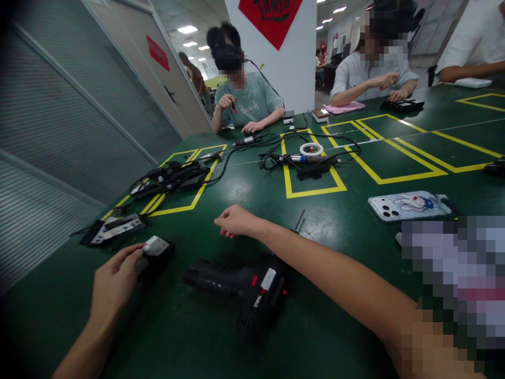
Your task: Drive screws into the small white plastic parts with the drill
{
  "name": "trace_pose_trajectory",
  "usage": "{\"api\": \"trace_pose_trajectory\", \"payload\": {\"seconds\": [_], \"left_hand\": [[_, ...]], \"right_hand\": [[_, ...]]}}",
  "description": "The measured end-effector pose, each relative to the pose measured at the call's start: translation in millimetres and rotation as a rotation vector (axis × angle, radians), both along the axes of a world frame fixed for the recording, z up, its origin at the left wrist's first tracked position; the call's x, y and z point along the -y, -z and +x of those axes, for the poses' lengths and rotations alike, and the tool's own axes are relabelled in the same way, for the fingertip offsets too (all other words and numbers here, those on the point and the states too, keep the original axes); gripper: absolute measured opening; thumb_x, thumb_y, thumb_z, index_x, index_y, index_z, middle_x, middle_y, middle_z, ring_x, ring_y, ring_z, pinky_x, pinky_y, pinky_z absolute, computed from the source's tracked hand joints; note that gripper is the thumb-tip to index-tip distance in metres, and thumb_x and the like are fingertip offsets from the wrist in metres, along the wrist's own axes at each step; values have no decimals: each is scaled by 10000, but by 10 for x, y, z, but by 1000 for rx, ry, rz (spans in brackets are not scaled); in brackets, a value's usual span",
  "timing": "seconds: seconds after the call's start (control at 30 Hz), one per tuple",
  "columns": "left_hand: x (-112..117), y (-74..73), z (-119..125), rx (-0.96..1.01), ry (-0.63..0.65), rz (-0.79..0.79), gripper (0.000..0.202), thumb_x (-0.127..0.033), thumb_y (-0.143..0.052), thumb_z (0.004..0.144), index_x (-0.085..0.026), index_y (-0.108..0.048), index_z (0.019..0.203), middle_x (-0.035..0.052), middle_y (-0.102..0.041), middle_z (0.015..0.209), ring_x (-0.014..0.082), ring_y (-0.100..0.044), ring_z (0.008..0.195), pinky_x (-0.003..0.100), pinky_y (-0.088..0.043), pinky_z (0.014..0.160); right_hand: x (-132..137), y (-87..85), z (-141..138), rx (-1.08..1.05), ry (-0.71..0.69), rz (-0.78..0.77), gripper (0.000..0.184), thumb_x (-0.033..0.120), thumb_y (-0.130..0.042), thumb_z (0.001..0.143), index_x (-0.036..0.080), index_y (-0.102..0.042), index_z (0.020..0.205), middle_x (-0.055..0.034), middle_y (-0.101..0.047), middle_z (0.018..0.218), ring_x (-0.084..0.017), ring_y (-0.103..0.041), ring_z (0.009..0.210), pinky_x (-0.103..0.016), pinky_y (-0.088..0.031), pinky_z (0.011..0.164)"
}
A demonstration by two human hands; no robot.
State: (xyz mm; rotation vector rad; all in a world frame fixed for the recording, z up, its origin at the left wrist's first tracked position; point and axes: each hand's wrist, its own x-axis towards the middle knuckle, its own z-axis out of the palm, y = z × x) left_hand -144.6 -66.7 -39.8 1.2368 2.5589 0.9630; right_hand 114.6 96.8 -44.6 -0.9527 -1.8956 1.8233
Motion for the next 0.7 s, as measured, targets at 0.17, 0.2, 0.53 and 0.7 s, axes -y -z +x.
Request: {"api": "trace_pose_trajectory", "payload": {"seconds": [0.17, 0.2, 0.53, 0.7], "left_hand": [[-34, -65, -51, 108, -59, -22, 459, -517, -563, 824, -253, -692, 1177, 74, -668, 1222, 328, -603, 1108, 380, -503, 802], [-41, -85, -78, 137, -71, -26, 469, -518, -583, 811, -256, -694, 1183, 75, -663, 1249, 334, -590, 1146, 396, -506, 840], [-167, -209, 258, 49, 330, -197, 672, -584, -660, 751, -261, -590, 1337, 89, -639, 1331, 331, -589, 1210, 464, -449, 1041], [-733, -169, 741, 0, 662, -96, 567, -495, -616, 822, -206, -596, 1310, 85, -673, 1251, 279, -626, 1123, 398, -476, 988]], "right_hand": [[9, -21, 5, 2, 0, -2, 176, 273, -561, 954, 122, -631, 897, -20, -654, 697, -72, -568, 531, -165, -493, 495], [10, -28, 5, 8, 2, -2, 176, 275, -563, 953, 124, -632, 896, -18, -654, 695, -71, -566, 528, -165, -492, 495], [16, -71, 5, 12, 41, 29, 166, 261, -541, 946, 130, -622, 884, -30, -660, 725, -79, -565, 533, -187, -495, 511], [-93, -253, 107, 104, 134, 307, 166, 261, -563, 921, 135, -669, 900, -44, -678, 747, -116, -612, 634, -200, -467, 576]]}}
